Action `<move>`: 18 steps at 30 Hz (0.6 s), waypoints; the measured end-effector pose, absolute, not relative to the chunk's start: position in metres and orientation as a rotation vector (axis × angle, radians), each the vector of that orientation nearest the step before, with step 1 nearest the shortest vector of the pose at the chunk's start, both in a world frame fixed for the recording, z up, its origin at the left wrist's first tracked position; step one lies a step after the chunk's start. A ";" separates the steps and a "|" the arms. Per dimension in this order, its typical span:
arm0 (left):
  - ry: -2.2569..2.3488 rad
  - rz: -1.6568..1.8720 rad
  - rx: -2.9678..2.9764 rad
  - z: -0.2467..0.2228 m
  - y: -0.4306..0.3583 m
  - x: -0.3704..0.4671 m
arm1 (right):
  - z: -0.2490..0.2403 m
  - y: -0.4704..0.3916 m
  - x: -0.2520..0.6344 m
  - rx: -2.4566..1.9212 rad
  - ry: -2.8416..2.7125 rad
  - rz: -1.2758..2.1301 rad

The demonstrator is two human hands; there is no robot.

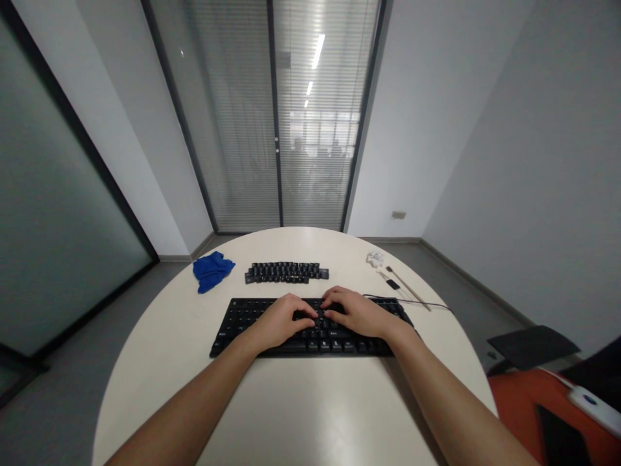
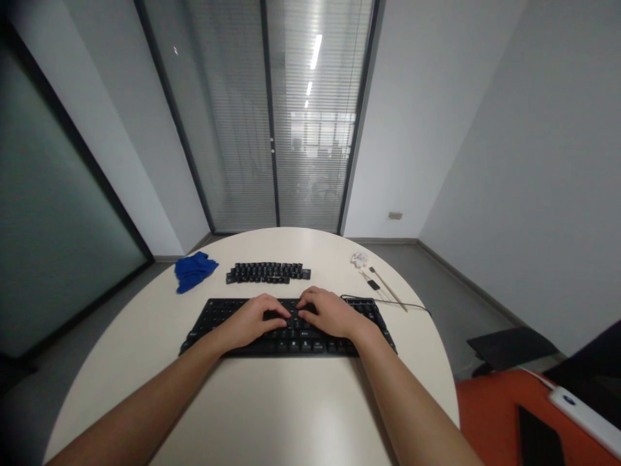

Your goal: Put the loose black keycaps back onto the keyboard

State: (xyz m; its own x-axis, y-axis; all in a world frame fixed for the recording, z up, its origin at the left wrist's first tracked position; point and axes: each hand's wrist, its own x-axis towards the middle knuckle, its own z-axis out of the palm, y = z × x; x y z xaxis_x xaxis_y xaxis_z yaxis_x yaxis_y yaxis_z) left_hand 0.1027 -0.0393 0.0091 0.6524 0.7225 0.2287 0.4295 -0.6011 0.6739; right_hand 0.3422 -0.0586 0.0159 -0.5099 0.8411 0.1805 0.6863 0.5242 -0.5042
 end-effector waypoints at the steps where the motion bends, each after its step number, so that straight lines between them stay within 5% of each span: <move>1: 0.883 0.659 2.299 0.009 -0.039 0.103 | 0.016 -0.059 0.342 -1.258 -2.363 0.523; 18: 0.828 0.536 2.800 0.018 -0.055 0.110 | 0.013 -0.058 0.341 -1.289 -2.368 0.474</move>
